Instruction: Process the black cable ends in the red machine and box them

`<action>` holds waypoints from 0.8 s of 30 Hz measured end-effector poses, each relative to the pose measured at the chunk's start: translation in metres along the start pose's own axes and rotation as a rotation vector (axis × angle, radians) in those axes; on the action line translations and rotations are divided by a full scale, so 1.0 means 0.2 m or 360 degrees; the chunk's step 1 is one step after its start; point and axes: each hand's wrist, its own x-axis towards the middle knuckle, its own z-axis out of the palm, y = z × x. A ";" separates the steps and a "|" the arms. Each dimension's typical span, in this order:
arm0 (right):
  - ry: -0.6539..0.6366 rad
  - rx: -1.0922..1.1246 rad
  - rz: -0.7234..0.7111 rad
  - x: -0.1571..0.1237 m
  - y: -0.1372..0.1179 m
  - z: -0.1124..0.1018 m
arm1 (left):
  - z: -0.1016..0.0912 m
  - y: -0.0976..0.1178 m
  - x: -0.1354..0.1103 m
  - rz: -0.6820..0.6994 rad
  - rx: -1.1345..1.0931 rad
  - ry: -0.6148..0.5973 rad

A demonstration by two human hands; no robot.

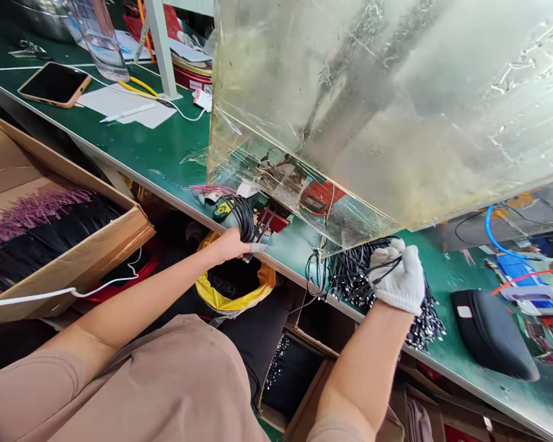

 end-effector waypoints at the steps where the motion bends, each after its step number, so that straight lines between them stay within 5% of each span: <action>1: -0.0040 0.0193 0.0143 -0.03 0.01 -0.01 | 0.01 -0.01 -0.02 -0.0009 -0.0013 -0.0052; 5: -0.0214 0.0671 0.0443 -0.13 0.05 -0.01 | 0.01 0.01 -0.10 0.0070 -0.0127 -0.0182; 9: -0.0313 0.0647 0.0637 -0.23 0.07 0.05 | -0.01 0.05 -0.12 0.0194 -0.0213 -0.0199; 24: -0.0616 -0.0317 0.0138 -0.73 0.19 0.30 | -0.10 -0.01 -0.25 0.0173 -0.0382 -0.0293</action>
